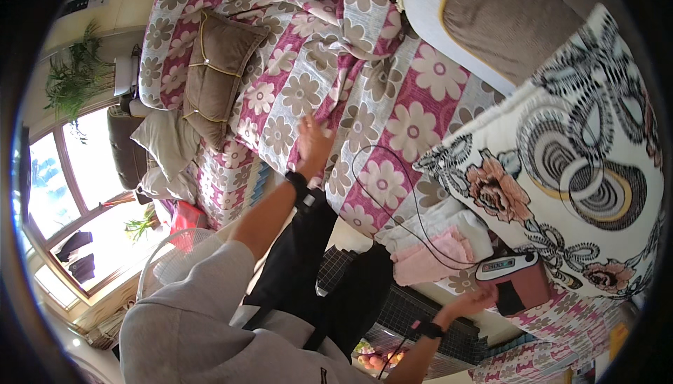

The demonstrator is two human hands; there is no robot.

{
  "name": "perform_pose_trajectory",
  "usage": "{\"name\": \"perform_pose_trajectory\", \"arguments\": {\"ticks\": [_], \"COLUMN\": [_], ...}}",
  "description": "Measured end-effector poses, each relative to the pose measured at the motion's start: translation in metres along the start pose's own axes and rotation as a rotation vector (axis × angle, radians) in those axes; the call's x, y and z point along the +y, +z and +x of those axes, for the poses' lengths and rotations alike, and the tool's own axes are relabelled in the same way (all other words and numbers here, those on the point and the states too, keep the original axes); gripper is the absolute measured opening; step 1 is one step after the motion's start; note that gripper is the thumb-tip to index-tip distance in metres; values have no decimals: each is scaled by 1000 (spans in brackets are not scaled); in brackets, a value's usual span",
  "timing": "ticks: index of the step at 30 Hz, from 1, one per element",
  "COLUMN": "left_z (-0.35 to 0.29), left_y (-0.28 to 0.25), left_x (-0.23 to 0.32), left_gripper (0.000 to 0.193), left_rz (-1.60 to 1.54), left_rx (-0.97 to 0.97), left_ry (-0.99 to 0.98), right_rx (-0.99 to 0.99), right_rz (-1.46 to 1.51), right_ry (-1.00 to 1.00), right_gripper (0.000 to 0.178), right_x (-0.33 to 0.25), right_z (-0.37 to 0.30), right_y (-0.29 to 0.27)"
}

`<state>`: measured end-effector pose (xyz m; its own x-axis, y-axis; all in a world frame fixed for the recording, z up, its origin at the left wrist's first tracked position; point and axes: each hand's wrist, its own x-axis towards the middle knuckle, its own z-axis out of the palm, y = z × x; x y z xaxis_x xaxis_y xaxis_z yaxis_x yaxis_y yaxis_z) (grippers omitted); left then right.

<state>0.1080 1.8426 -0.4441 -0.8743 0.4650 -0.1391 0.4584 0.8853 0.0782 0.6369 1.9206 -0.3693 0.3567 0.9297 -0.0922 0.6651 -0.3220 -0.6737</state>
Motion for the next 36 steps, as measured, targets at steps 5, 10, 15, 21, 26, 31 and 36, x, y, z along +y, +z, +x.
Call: {"name": "perform_pose_trajectory", "arguments": {"ticks": [5, 10, 15, 21, 26, 31, 36], "left_z": [44, 9, -2, -3, 10, 48, 62], "left_y": [7, -5, -49, -72, -52, -54, -8], "left_x": [-98, -102, -113, -127, -129, -77, -49], "left_gripper": [34, 11, 11, 11, 15, 58, 59], "left_rz": [39, -182, -379, -497, -453, -405, -341], "left_rx": [-512, -221, -180, -83, -270, -308, -412], "left_ry": [-46, 291, 292, 370, 341, 362, 352], "right_rx": [-802, -1216, -1192, -999, -819, -927, -828], "right_rz": [204, 47, -12, 136, 122, 300, 231], "right_ry": [-85, -419, -263, -7, -58, 126, -456], "right_gripper": [13, 39, 69, 51, 50, 34, 43], "right_x": [-114, -228, -295, -327, -293, -273, -278], "right_z": [-78, -110, -130, -151, -125, -101, -98], "right_y": [148, 301, 429, 471, 437, 390, 409]}}
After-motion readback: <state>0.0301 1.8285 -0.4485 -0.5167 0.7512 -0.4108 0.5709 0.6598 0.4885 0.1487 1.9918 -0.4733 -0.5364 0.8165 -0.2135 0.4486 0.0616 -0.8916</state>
